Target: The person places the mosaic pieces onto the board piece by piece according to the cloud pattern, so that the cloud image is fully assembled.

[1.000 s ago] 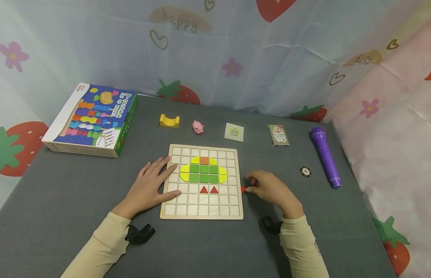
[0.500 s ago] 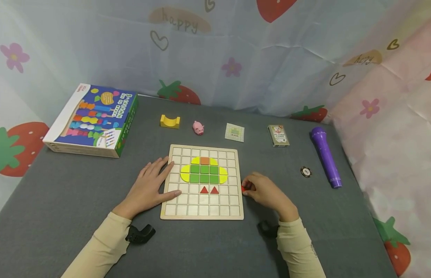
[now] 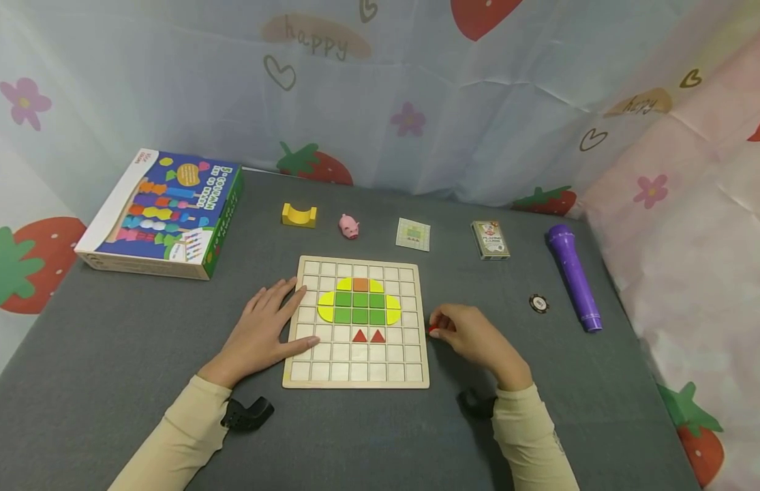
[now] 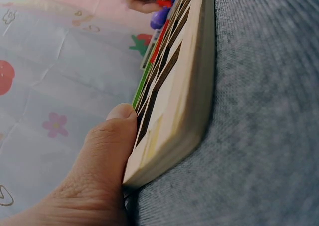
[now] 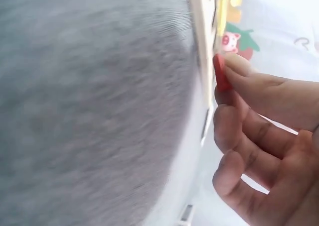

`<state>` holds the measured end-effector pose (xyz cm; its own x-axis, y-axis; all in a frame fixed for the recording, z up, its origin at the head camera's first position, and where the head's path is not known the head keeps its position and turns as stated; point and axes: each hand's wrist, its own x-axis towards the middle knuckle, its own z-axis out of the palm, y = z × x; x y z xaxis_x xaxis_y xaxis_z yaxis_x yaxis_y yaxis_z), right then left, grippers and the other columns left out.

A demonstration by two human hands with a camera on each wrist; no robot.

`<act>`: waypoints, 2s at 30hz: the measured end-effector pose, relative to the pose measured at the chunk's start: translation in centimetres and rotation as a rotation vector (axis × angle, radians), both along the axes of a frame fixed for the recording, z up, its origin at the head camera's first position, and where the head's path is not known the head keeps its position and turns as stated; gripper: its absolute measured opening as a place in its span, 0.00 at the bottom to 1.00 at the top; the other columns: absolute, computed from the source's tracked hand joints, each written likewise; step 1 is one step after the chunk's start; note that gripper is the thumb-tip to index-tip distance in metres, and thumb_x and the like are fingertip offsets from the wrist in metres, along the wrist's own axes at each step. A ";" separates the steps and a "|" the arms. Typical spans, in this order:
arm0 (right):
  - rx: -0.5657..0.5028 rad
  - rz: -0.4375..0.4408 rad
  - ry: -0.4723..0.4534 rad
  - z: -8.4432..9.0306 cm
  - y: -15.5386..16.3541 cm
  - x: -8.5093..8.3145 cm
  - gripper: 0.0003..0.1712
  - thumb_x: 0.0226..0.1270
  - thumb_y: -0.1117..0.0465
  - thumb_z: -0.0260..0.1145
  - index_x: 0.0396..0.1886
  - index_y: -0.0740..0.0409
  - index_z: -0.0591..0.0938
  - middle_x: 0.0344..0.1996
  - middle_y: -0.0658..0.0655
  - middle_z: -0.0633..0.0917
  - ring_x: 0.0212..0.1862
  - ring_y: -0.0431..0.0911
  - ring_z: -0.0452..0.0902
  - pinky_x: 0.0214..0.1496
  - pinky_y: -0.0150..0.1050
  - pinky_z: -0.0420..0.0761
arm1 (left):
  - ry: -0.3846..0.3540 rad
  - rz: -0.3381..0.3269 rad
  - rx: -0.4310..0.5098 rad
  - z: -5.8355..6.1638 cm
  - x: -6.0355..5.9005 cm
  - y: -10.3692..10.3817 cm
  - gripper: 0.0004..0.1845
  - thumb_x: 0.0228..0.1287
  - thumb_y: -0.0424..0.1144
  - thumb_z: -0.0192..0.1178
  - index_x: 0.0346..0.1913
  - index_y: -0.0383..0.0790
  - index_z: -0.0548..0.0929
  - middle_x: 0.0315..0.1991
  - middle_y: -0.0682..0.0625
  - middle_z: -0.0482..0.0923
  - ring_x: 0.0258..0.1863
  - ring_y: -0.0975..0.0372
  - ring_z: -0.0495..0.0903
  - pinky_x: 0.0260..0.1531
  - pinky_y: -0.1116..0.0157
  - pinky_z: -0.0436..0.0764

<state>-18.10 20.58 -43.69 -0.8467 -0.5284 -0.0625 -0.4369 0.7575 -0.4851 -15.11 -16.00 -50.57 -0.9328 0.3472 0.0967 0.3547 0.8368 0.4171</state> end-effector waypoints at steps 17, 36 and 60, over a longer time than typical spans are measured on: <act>-0.034 0.196 -0.028 1.0 -8.1 -0.7 0.03 0.66 0.61 0.65 0.38 0.53 0.81 0.32 0.47 0.84 0.33 0.36 0.78 0.36 0.32 0.78 | -0.008 -0.008 0.016 0.1 0.0 -0.1 0.51 0.57 0.69 0.57 0.76 0.43 0.54 0.76 0.43 0.47 0.75 0.48 0.45 0.71 0.45 0.43; 0.094 0.351 0.048 0.4 -13.3 -0.9 0.03 0.67 0.61 0.64 0.37 0.53 0.83 0.32 0.45 0.82 0.33 0.37 0.73 0.40 0.29 0.76 | -0.006 -0.003 0.008 0.2 0.2 -0.1 0.50 0.57 0.69 0.57 0.75 0.43 0.56 0.76 0.43 0.48 0.75 0.48 0.46 0.71 0.45 0.44; 0.126 0.341 0.057 0.1 -13.8 -0.2 0.03 0.67 0.61 0.64 0.37 0.52 0.83 0.33 0.46 0.82 0.35 0.37 0.74 0.42 0.30 0.77 | 0.002 -0.006 0.010 0.1 0.3 -0.3 0.50 0.57 0.68 0.57 0.75 0.43 0.55 0.76 0.43 0.48 0.75 0.48 0.47 0.71 0.45 0.44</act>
<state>-18.26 6.82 -43.55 -0.6275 -0.7718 -0.1029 -0.6981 0.6161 -0.3649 -14.84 -16.34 -50.52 -0.9307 0.3514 0.1016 0.3600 0.8305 0.4250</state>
